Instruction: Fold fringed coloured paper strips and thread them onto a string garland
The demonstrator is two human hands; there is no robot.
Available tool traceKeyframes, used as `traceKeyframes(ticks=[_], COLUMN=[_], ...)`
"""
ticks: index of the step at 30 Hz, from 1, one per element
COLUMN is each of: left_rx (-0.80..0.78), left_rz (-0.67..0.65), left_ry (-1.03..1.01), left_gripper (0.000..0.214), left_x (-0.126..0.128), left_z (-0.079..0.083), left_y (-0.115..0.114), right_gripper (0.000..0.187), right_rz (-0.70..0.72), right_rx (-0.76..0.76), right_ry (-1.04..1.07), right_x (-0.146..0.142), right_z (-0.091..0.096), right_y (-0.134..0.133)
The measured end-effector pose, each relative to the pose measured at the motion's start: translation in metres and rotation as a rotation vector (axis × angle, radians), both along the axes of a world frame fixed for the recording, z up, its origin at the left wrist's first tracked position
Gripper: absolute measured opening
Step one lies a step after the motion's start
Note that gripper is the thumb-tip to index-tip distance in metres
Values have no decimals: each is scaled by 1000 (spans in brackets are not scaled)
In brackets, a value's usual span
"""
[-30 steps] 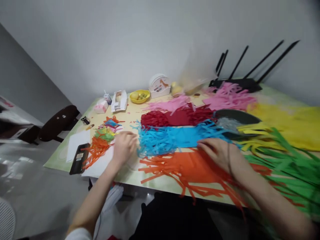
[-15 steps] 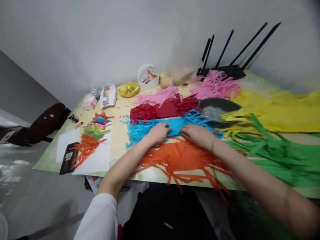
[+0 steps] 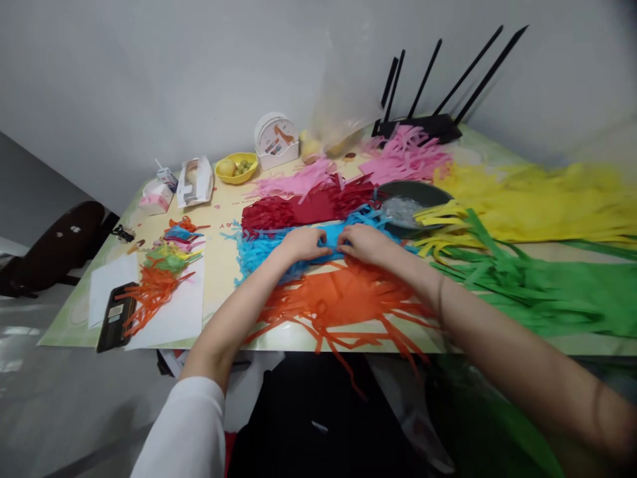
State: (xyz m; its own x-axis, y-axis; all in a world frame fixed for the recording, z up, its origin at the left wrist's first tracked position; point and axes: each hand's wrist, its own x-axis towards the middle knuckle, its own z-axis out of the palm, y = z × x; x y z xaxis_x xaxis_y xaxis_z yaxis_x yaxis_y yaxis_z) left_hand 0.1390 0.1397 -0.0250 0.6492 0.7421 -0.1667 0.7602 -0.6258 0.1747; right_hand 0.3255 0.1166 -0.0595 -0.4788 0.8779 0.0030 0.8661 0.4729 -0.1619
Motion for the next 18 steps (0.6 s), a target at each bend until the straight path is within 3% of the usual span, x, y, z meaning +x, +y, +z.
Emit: traceKeyframes(ticks=[8, 12, 15, 18], left_rx=[-23, 37, 108, 186], left_rz=[35, 89, 159, 212], left_ry=[7, 5, -26, -68], left_gripper=[27, 21, 22, 25], left_x=[1, 8, 12, 14], left_z=[6, 2, -1, 2], left_y=[9, 6, 0, -10], right_gripper=[25, 29, 30, 34], right_rz=[-1, -66, -71, -45], right_rx=[-2, 62, 71, 55], right_ry=[-32, -11, 17, 58], right_x=[-1, -12, -33, -55], right_z=[14, 19, 11, -5], right_y=[-4, -25, -44, -45])
